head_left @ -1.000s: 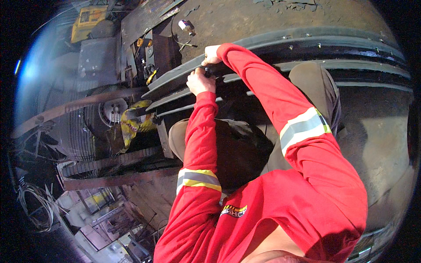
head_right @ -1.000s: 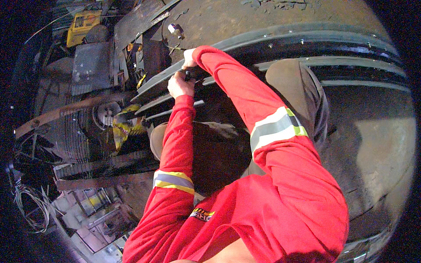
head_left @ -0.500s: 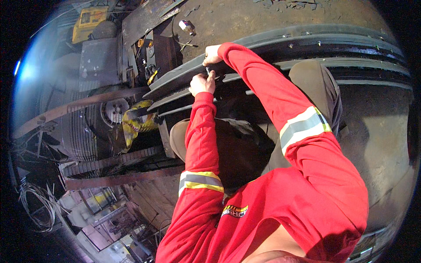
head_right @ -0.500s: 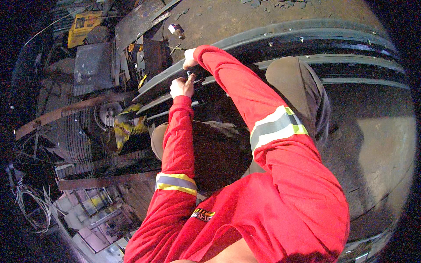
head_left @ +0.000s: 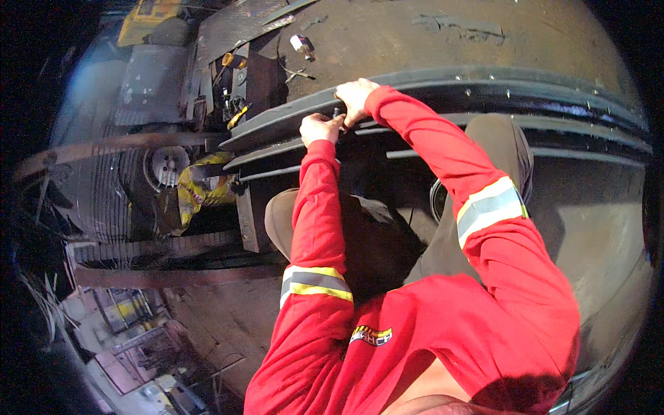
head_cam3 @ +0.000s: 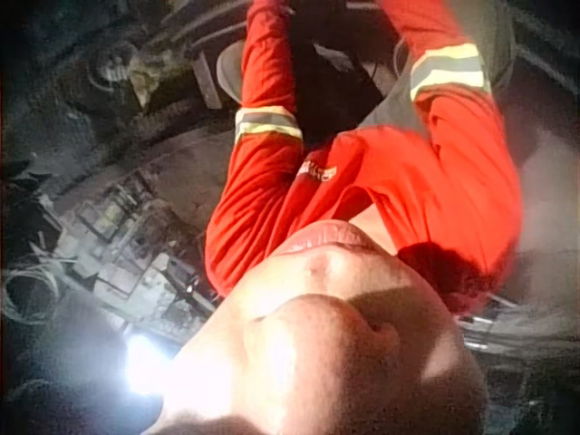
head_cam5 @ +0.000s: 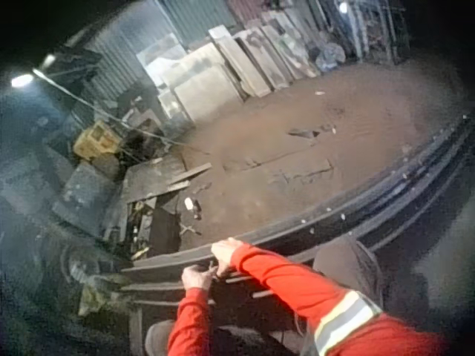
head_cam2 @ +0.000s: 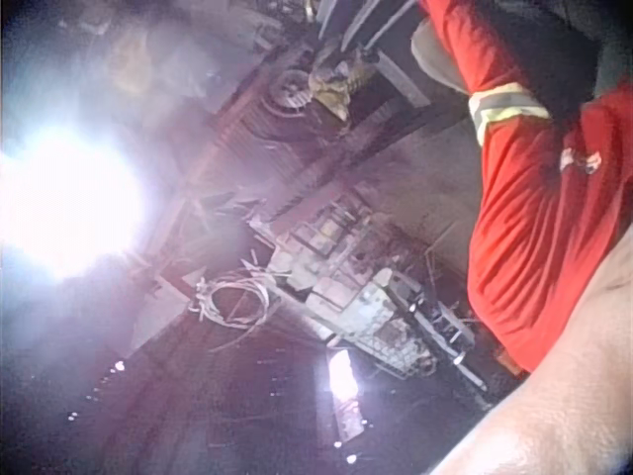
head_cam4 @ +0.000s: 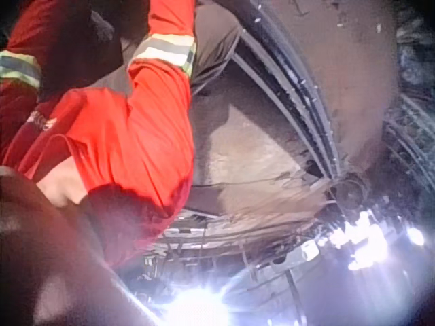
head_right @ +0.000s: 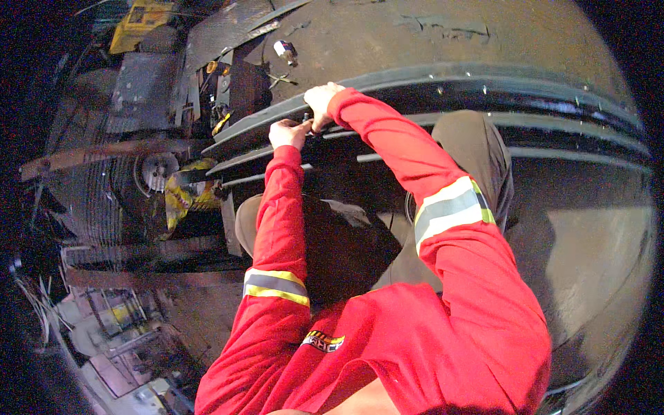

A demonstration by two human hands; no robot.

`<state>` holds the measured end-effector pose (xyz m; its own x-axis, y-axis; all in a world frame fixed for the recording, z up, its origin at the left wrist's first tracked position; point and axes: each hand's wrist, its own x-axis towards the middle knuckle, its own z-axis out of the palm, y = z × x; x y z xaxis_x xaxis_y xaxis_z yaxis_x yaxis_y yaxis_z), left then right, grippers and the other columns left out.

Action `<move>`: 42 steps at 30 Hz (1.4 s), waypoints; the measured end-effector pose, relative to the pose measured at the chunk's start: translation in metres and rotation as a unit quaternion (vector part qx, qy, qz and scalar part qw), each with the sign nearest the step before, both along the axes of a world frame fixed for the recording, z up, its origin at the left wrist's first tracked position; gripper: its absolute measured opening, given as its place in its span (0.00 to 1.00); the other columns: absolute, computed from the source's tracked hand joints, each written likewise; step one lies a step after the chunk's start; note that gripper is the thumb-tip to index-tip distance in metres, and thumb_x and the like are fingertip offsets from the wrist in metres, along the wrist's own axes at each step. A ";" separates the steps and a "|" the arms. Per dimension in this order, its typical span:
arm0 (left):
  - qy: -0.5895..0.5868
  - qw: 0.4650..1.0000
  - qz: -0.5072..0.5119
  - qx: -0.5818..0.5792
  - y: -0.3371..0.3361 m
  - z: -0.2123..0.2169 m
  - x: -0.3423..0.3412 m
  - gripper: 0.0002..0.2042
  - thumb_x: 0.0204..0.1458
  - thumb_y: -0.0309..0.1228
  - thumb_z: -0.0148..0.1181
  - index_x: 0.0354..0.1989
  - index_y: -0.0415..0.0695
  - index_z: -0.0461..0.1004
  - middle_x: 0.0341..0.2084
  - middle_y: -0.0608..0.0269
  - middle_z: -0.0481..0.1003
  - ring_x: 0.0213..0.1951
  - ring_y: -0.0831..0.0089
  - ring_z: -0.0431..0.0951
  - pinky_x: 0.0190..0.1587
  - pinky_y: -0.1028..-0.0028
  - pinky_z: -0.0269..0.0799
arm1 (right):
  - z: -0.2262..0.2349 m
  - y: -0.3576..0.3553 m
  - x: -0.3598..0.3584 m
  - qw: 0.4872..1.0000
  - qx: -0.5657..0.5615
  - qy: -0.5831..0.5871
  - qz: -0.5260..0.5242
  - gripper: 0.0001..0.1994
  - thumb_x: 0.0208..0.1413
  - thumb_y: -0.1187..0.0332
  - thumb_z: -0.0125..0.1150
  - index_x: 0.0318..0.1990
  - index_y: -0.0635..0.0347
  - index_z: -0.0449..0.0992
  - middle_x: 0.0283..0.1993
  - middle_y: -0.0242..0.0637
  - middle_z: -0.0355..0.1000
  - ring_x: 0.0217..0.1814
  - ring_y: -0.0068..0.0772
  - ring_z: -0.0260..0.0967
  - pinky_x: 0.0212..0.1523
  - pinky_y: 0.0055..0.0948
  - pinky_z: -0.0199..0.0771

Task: The person sits on the floor and assembles a metal frame by hand-tightening bolts and then using a screwdriver to secure them. The person works on multiple sections of the frame, ensuring the components are aligned and fastened.

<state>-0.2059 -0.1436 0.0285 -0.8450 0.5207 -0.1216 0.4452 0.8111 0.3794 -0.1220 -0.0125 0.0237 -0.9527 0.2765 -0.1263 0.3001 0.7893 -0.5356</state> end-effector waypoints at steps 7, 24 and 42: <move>-0.035 0.998 -0.048 -0.011 -0.006 -0.001 -0.015 0.26 0.34 0.52 0.69 0.26 0.36 0.78 0.25 0.48 0.78 0.31 0.61 0.79 0.39 0.68 0.72 | 0.011 -0.011 0.003 0.999 0.032 -0.004 -0.042 0.27 0.25 0.51 0.70 0.37 0.56 0.77 0.41 0.43 0.75 0.45 0.46 0.72 0.49 0.39 0.69; -0.159 0.982 -0.035 -0.101 0.010 -0.007 -0.027 0.29 0.44 0.56 0.57 0.44 0.42 0.75 0.47 0.49 0.73 0.51 0.58 0.73 0.52 0.64 0.65 | -0.008 -0.009 -0.006 0.996 0.063 0.011 -0.059 0.31 0.27 0.45 0.68 0.41 0.53 0.77 0.45 0.44 0.73 0.49 0.48 0.69 0.52 0.40 0.66; -0.083 0.995 0.010 -0.058 0.012 -0.001 -0.018 0.27 0.28 0.49 0.71 0.30 0.36 0.78 0.30 0.52 0.78 0.34 0.66 0.79 0.39 0.71 0.73 | -0.003 -0.013 -0.004 0.994 0.107 0.013 -0.017 0.33 0.30 0.40 0.67 0.38 0.59 0.76 0.41 0.45 0.74 0.46 0.44 0.71 0.49 0.38 0.64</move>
